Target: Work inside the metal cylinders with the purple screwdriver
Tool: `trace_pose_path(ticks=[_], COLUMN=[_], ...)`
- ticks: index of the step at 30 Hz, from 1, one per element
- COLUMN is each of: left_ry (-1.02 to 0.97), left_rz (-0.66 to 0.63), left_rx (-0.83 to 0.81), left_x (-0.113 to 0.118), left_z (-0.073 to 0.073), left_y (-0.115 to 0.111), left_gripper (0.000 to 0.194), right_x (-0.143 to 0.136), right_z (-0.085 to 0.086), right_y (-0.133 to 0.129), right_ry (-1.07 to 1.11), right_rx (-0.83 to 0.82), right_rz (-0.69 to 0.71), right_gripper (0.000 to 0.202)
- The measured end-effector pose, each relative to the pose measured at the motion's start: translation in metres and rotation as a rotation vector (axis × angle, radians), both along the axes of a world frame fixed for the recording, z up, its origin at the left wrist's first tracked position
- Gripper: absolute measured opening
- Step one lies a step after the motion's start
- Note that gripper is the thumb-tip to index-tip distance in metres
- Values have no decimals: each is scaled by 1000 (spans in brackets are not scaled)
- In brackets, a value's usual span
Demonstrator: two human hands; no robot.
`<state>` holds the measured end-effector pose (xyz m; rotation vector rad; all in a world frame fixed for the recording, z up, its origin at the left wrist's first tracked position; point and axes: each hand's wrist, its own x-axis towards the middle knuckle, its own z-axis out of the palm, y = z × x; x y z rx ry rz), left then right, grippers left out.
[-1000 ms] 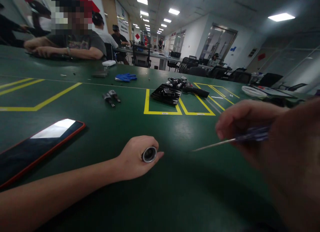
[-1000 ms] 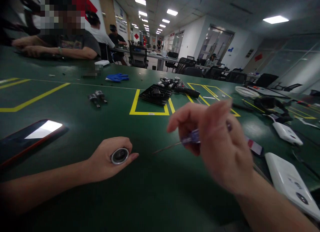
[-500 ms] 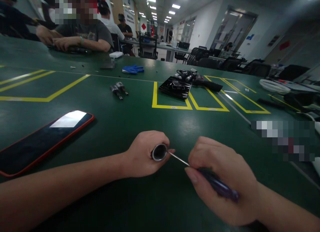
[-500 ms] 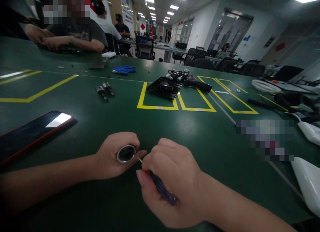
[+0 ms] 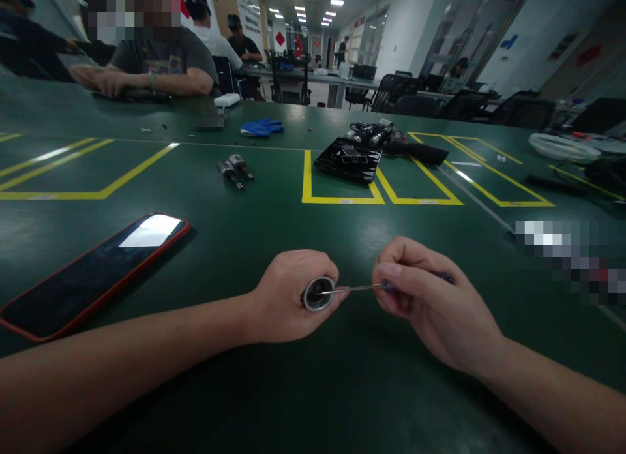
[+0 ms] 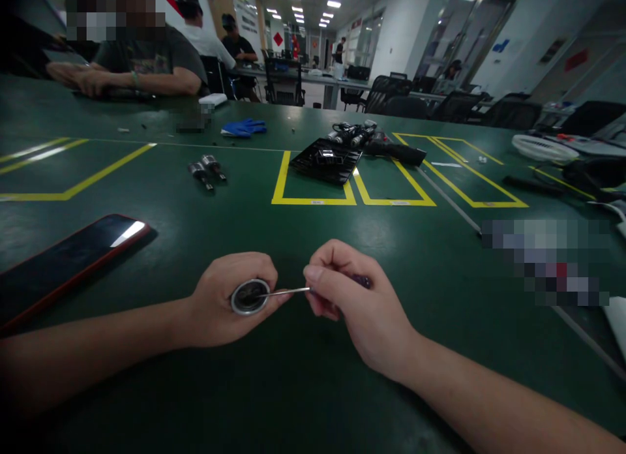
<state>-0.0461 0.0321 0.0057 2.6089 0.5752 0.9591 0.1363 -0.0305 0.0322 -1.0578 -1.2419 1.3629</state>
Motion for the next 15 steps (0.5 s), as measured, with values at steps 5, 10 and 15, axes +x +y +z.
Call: trace_pose_path(ticks=[5, 10, 15], left_ry=[-26, -41, -55], left_rz=[-18, 1, 0], left_rx=[-24, -56, -51], left_x=[-1, 0, 1], left_z=[1, 1, 1], left_y=[1, -1, 0], left_gripper=[15, 17, 19], right_x=[5, 6, 0], right_z=[-3, 7, 5], right_y=[-8, -18, -16], right_ry=[-40, -446, -513], right_rx=[183, 622, 798], right_rz=[-14, 45, 144], right_gripper=[15, 11, 17])
